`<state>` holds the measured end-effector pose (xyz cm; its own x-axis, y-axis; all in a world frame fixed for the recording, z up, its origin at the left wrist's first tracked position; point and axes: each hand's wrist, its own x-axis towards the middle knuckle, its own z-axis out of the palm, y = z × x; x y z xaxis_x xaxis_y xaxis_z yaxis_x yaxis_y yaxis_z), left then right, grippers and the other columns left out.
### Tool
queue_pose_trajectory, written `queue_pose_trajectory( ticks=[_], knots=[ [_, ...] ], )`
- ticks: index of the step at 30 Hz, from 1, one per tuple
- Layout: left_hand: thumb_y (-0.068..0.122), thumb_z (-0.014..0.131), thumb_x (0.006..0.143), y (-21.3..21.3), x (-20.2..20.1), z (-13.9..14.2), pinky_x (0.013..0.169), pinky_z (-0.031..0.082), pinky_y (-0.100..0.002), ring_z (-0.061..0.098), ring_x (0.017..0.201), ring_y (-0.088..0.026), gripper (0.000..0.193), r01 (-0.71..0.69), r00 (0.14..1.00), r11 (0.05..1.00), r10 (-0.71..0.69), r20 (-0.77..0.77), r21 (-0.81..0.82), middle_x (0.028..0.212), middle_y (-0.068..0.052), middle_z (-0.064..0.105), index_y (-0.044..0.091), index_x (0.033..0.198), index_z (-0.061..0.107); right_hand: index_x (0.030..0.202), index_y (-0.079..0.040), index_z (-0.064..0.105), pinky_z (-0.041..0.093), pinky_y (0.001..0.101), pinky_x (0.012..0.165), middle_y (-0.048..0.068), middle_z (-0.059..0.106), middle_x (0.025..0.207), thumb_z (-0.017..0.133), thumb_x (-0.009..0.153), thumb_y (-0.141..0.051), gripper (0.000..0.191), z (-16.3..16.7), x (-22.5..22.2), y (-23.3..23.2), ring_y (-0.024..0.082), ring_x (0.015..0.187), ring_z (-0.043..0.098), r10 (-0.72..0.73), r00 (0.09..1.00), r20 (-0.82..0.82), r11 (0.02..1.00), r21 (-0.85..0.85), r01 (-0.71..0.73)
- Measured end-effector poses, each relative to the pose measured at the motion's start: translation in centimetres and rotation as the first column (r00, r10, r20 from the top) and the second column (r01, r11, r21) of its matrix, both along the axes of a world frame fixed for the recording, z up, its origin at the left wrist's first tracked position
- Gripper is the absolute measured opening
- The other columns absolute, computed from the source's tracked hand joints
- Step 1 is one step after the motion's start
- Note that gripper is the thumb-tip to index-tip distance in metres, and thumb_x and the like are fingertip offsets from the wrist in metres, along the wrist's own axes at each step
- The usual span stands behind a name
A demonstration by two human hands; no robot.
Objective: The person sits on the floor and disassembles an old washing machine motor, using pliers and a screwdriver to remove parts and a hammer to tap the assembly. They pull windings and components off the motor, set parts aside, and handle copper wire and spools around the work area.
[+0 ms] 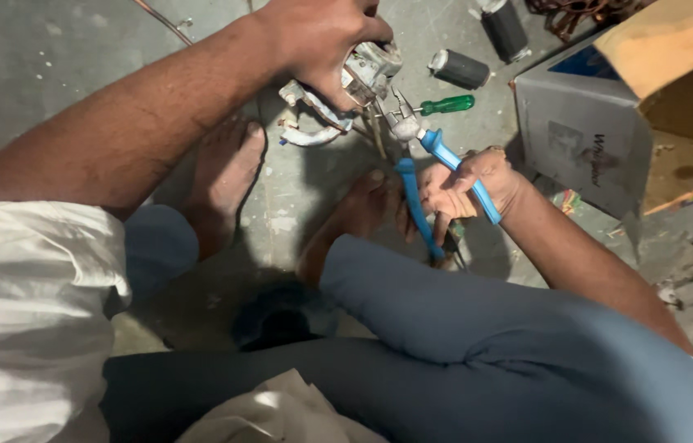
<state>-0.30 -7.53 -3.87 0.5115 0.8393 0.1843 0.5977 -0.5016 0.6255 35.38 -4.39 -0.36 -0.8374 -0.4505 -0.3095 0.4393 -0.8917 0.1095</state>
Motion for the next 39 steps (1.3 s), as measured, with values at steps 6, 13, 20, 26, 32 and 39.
queue_pose_trajectory(
  ticks=[6, 13, 20, 26, 32, 39],
  knots=[
    [0.057, 0.091, 0.054, 0.1, 0.4, 0.8, 0.07, 0.055, -0.047, 0.068, 0.087, -0.036, 0.084, 0.01, 0.994, 0.999, -0.006, -0.105, 0.034, 0.099, -0.017, 0.068, 0.006, 0.12, 0.075, 0.116, 0.016, 0.067, 0.062, 0.0604, 0.08, 0.048, 0.049, 0.13, 0.06, 0.086, -0.022, 0.049, 0.6, -0.3, -0.2, 0.065, 0.112, 0.059, -0.095, 0.995, -0.04, 0.994, -0.055, 0.093],
    [0.058, 0.091, 0.057, 0.0, 0.3, 0.6, 0.071, 0.055, -0.048, 0.068, 0.087, -0.036, 0.084, 0.006, 0.995, 0.999, -0.003, -0.097, 0.031, 0.1, -0.017, 0.068, 0.006, 0.12, 0.074, 0.124, 0.024, 0.048, 0.064, 0.0538, 0.075, 0.048, 0.055, 0.113, 0.066, 0.083, -0.029, 0.07, 1.6, -1.2, 0.6, 0.056, 0.103, 0.067, -0.004, 1.0, -0.006, 1.0, -0.03, 0.004],
    [0.059, 0.091, 0.056, -0.5, 0.2, 0.3, 0.072, 0.056, -0.046, 0.069, 0.09, -0.035, 0.084, 0.013, 0.994, 0.994, -0.001, -0.113, 0.108, 0.105, -0.016, 0.068, 0.006, 0.119, 0.073, 0.139, 0.025, 0.037, 0.065, 0.0499, 0.068, 0.044, 0.059, 0.11, 0.069, 0.08, -0.03, 0.087, 0.9, -1.4, 0.3, 0.05, 0.098, 0.069, 0.042, 0.999, -0.002, 0.998, -0.051, -0.042],
    [0.058, 0.091, 0.053, -0.6, 0.1, 0.3, 0.074, 0.057, -0.045, 0.069, 0.091, -0.033, 0.085, 0.009, 0.988, 0.991, 0.012, -0.153, 0.132, 0.104, -0.014, 0.068, 0.008, 0.119, 0.073, 0.124, 0.029, 0.049, 0.062, 0.0444, 0.061, 0.044, 0.061, 0.105, 0.066, 0.083, -0.033, 0.075, 0.8, -1.2, 0.3, 0.046, 0.082, 0.071, 0.048, 0.998, -0.031, 0.998, -0.03, -0.048],
    [0.057, 0.091, 0.056, -0.8, 0.2, -0.1, 0.071, 0.055, -0.046, 0.068, 0.089, -0.035, 0.082, 0.009, 0.993, 0.995, 0.003, -0.119, 0.101, 0.102, -0.016, 0.067, 0.006, 0.117, 0.073, 0.126, 0.024, 0.054, 0.055, 0.0408, 0.053, 0.037, 0.062, 0.094, 0.064, 0.086, -0.031, 0.069, 2.9, -1.8, -0.5, 0.047, 0.077, 0.068, -0.103, 0.995, 0.011, 0.995, 0.009, 0.103],
    [0.053, 0.091, 0.055, -0.5, 0.6, -0.6, 0.076, 0.055, -0.046, 0.068, 0.092, -0.036, 0.086, 0.013, 0.996, 0.997, -0.007, -0.084, 0.073, 0.104, -0.018, 0.066, 0.003, 0.121, 0.071, 0.135, 0.007, 0.051, 0.052, 0.0627, 0.1, 0.027, 0.061, 0.106, 0.067, 0.082, -0.031, 0.066, 7.3, -4.8, -0.8, 0.043, 0.098, 0.063, -0.063, 0.988, 0.139, 0.996, -0.047, 0.07]
  ],
)
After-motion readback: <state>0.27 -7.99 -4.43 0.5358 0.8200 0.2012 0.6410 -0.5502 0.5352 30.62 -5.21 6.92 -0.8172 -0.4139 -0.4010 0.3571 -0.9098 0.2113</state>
